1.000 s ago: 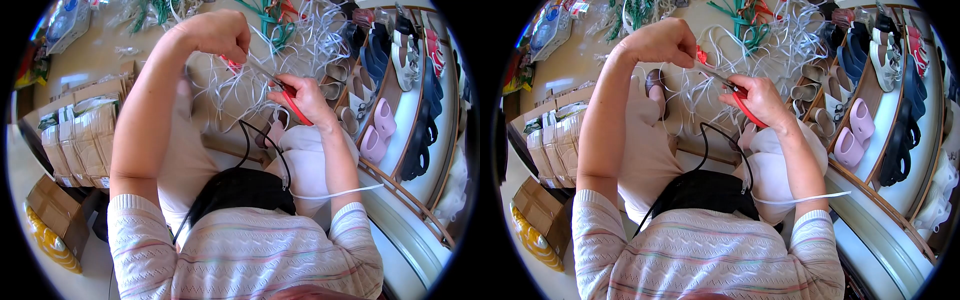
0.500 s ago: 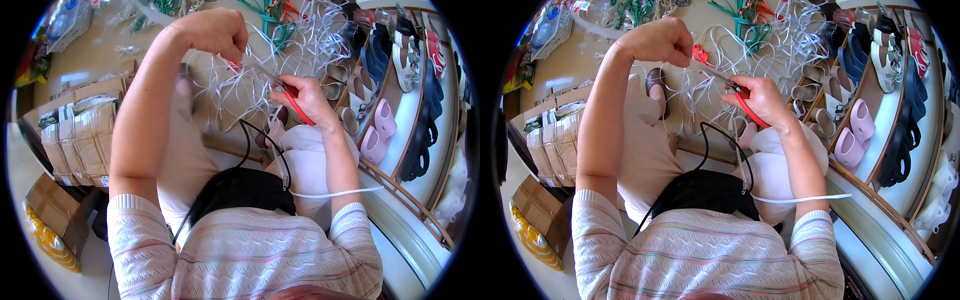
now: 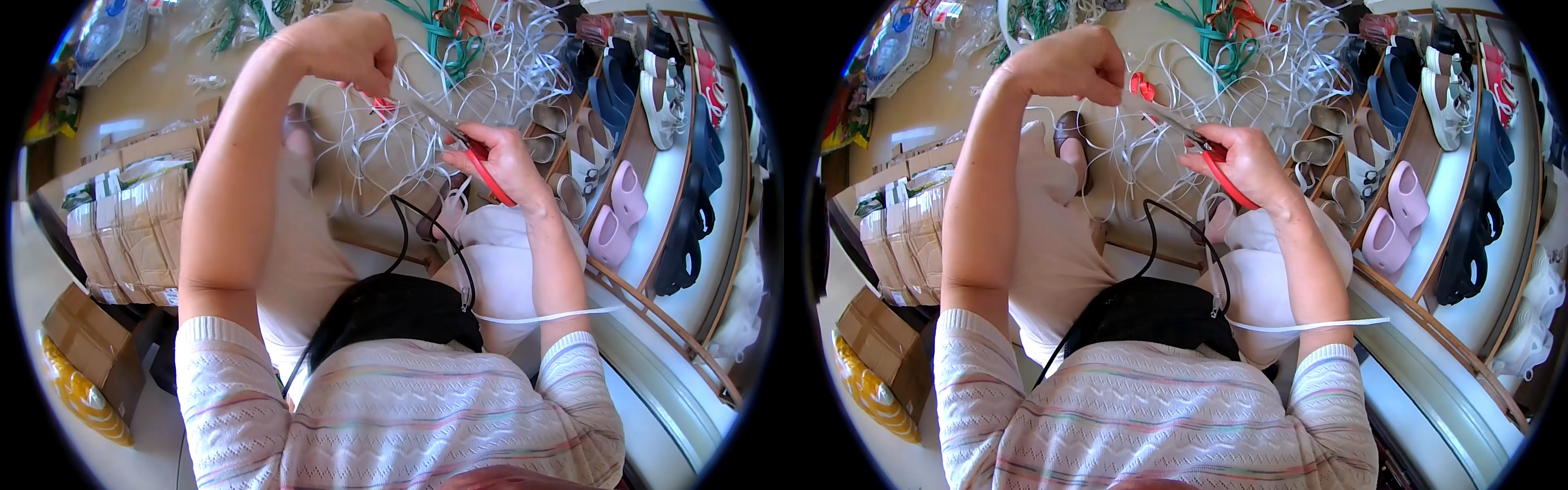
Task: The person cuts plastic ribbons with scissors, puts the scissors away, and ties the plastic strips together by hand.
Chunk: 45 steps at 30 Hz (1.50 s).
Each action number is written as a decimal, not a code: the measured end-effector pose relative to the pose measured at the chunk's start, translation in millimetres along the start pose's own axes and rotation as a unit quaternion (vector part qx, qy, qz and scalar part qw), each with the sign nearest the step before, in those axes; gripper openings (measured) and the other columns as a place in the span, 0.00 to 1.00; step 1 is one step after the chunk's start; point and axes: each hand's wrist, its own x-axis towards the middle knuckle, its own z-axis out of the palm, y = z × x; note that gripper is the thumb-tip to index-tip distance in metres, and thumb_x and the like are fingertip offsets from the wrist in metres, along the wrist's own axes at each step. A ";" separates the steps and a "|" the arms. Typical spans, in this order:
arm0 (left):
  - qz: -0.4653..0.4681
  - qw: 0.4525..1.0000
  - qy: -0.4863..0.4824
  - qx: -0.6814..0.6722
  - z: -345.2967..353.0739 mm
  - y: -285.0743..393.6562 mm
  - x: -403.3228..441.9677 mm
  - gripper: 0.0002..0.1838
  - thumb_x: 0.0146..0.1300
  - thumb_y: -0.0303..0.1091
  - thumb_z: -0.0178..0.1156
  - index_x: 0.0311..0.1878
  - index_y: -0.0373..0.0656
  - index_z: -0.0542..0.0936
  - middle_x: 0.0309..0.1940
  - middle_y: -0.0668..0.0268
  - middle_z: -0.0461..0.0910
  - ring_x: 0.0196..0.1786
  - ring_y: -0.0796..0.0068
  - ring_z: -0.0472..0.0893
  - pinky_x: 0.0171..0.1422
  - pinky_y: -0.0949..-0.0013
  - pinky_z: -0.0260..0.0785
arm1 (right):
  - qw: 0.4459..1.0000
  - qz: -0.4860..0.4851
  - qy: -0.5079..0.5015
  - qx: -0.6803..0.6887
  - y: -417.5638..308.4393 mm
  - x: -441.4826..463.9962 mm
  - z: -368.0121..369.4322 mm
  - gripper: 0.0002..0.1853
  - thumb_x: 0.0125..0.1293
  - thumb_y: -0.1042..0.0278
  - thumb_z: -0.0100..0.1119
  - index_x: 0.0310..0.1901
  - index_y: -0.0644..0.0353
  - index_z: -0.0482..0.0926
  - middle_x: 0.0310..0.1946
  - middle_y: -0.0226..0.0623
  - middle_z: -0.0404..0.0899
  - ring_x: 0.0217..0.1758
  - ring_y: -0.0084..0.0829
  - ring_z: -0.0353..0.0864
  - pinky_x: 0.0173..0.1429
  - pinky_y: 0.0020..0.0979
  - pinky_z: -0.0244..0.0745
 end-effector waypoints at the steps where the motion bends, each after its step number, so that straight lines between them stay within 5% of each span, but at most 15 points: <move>1: -0.015 1.000 0.002 0.003 -1.9 -3.8 -1.4 0.08 0.46 0.30 0.63 0.27 0.33 0.80 0.16 0.65 0.75 0.19 0.78 0.72 0.24 0.73 0.65 | 1.000 -0.001 0.002 0.017 3.2 -0.3 -0.1 0.15 0.53 0.68 0.69 0.41 0.64 0.80 0.21 0.30 0.77 0.24 0.14 0.70 0.32 0.20 0.69; 12: 0.020 1.000 -0.019 0.007 5.3 -2.1 2.3 0.08 0.45 0.29 0.63 0.28 0.34 0.81 0.16 0.66 0.75 0.19 0.78 0.72 0.25 0.72 0.65 | 1.000 -0.002 0.006 0.021 -0.5 2.8 5.2 0.16 0.51 0.62 0.70 0.39 0.62 0.80 0.19 0.37 0.76 0.21 0.22 0.71 0.31 0.24 0.68; 18: 0.039 0.999 -0.022 -0.006 5.4 0.9 2.8 0.08 0.45 0.29 0.64 0.27 0.34 0.81 0.16 0.66 0.75 0.20 0.77 0.73 0.25 0.73 0.65 | 1.000 -0.010 -0.003 -0.015 -0.8 0.5 0.3 0.17 0.52 0.67 0.70 0.42 0.65 0.79 0.24 0.34 0.78 0.27 0.15 0.70 0.34 0.21 0.69; 21: 0.050 0.998 -0.024 0.000 9.8 -0.7 5.6 0.08 0.45 0.28 0.63 0.27 0.33 0.81 0.16 0.65 0.75 0.19 0.77 0.73 0.25 0.72 0.66 | 0.998 -0.017 0.010 -0.067 -9.1 1.7 0.5 0.16 0.50 0.62 0.70 0.38 0.62 0.80 0.21 0.43 0.78 0.22 0.31 0.76 0.31 0.27 0.70; 24: 0.044 0.999 -0.013 0.026 12.6 -1.6 8.1 0.08 0.45 0.28 0.62 0.27 0.33 0.81 0.17 0.64 0.76 0.19 0.76 0.73 0.25 0.71 0.66 | 0.997 -0.026 0.022 -0.071 -9.1 3.2 1.9 0.17 0.50 0.61 0.70 0.38 0.62 0.80 0.21 0.43 0.77 0.22 0.34 0.75 0.31 0.28 0.70; 27: 0.011 0.999 -0.001 0.037 3.7 -1.4 2.3 0.08 0.45 0.28 0.61 0.27 0.33 0.80 0.17 0.63 0.76 0.20 0.76 0.74 0.25 0.71 0.67 | 0.999 -0.022 0.024 -0.028 -2.4 1.9 1.0 0.17 0.50 0.61 0.70 0.39 0.63 0.80 0.21 0.43 0.77 0.21 0.33 0.74 0.31 0.29 0.70; 30: -0.037 0.999 0.014 -0.004 -4.1 -3.7 -7.6 0.08 0.45 0.29 0.61 0.27 0.33 0.80 0.16 0.63 0.76 0.20 0.76 0.74 0.25 0.71 0.67 | 0.999 0.002 0.024 0.024 4.5 0.2 -1.2 0.19 0.49 0.66 0.71 0.42 0.64 0.79 0.24 0.36 0.78 0.26 0.16 0.68 0.33 0.23 0.68; 33: -0.004 0.999 -0.039 0.026 0.6 -7.0 -0.8 0.07 0.46 0.28 0.61 0.27 0.33 0.80 0.16 0.64 0.76 0.20 0.76 0.74 0.25 0.71 0.66 | 1.000 -0.008 -0.005 -0.025 -6.4 4.2 0.5 0.18 0.50 0.62 0.70 0.39 0.63 0.80 0.22 0.43 0.77 0.23 0.33 0.75 0.33 0.28 0.70; 37: 0.006 0.999 -0.036 0.037 3.5 -6.3 1.8 0.07 0.46 0.29 0.61 0.27 0.34 0.80 0.16 0.64 0.75 0.20 0.76 0.74 0.25 0.71 0.66 | 0.997 -0.022 0.016 -0.071 -11.2 5.7 2.0 0.18 0.50 0.59 0.70 0.39 0.61 0.80 0.23 0.44 0.78 0.24 0.34 0.77 0.33 0.29 0.71; 40: 0.012 0.999 -0.045 0.022 3.3 -4.3 1.3 0.07 0.46 0.29 0.62 0.27 0.34 0.80 0.16 0.64 0.75 0.20 0.75 0.74 0.26 0.70 0.66 | 0.999 -0.014 0.015 -0.039 -3.8 2.7 1.2 0.18 0.51 0.66 0.70 0.42 0.65 0.79 0.22 0.36 0.78 0.25 0.16 0.69 0.32 0.23 0.69; 45: 0.006 0.998 -0.041 0.052 4.4 2.5 3.4 0.08 0.45 0.30 0.62 0.28 0.34 0.80 0.16 0.62 0.75 0.21 0.74 0.74 0.27 0.69 0.66 | 0.999 -0.017 -0.002 -0.042 -2.4 1.0 -2.0 0.18 0.51 0.65 0.70 0.41 0.65 0.79 0.21 0.38 0.77 0.25 0.17 0.70 0.32 0.23 0.69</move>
